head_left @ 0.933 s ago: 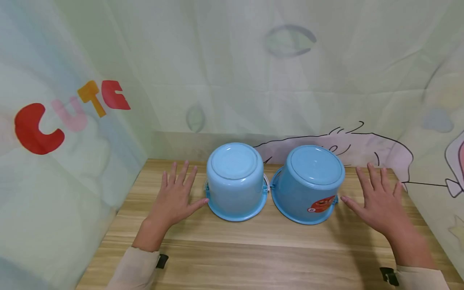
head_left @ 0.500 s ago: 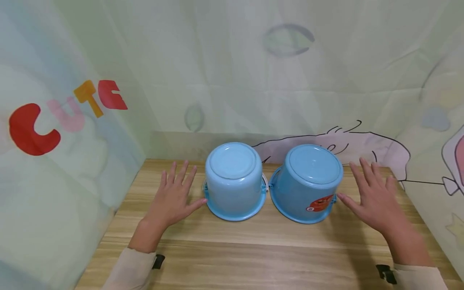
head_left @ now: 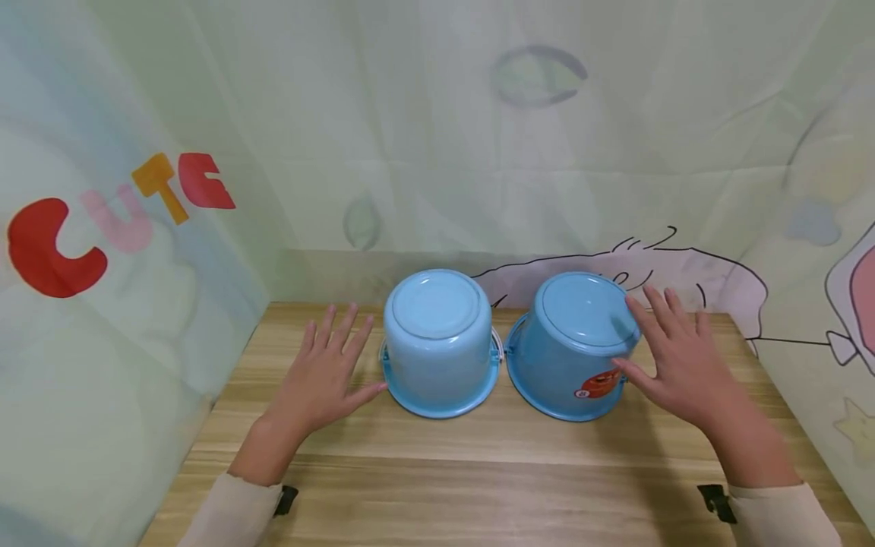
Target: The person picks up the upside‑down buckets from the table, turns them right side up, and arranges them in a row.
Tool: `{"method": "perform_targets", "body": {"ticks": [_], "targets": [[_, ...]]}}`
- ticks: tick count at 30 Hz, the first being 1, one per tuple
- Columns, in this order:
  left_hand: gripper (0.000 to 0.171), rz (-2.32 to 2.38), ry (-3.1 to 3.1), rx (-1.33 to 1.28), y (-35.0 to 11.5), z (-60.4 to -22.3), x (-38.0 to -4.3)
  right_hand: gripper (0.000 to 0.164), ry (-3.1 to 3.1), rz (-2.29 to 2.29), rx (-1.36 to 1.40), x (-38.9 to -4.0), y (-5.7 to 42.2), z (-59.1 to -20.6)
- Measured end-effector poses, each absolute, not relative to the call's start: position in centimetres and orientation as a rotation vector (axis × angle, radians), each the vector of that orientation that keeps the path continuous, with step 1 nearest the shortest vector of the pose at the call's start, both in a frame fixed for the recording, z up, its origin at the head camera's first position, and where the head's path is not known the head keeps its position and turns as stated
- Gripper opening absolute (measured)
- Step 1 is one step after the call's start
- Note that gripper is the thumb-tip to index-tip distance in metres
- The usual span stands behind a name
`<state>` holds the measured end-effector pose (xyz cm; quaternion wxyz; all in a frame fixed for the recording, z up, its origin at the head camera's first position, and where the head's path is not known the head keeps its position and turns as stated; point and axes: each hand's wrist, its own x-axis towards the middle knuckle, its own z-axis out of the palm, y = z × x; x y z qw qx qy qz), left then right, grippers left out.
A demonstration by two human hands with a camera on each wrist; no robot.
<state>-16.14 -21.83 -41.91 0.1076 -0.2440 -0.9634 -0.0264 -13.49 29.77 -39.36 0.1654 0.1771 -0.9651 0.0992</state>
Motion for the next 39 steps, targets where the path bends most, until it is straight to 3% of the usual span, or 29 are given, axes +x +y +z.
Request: {"method": "perform_targets", "body": {"ticks": [24, 39], "targets": [[0.088, -0.043, -2.578, -1.024, -23.0, -42.9, -15.7, 0.08, -2.51, 0.319, 0.931, -13.7, 24.6, -39.2], [0.086, -0.025, -2.466, -1.19, -23.1, -44.5, -16.0, 0.07, -2.449, 0.342, 1.194, -13.1, 20.6, -41.6]]}}
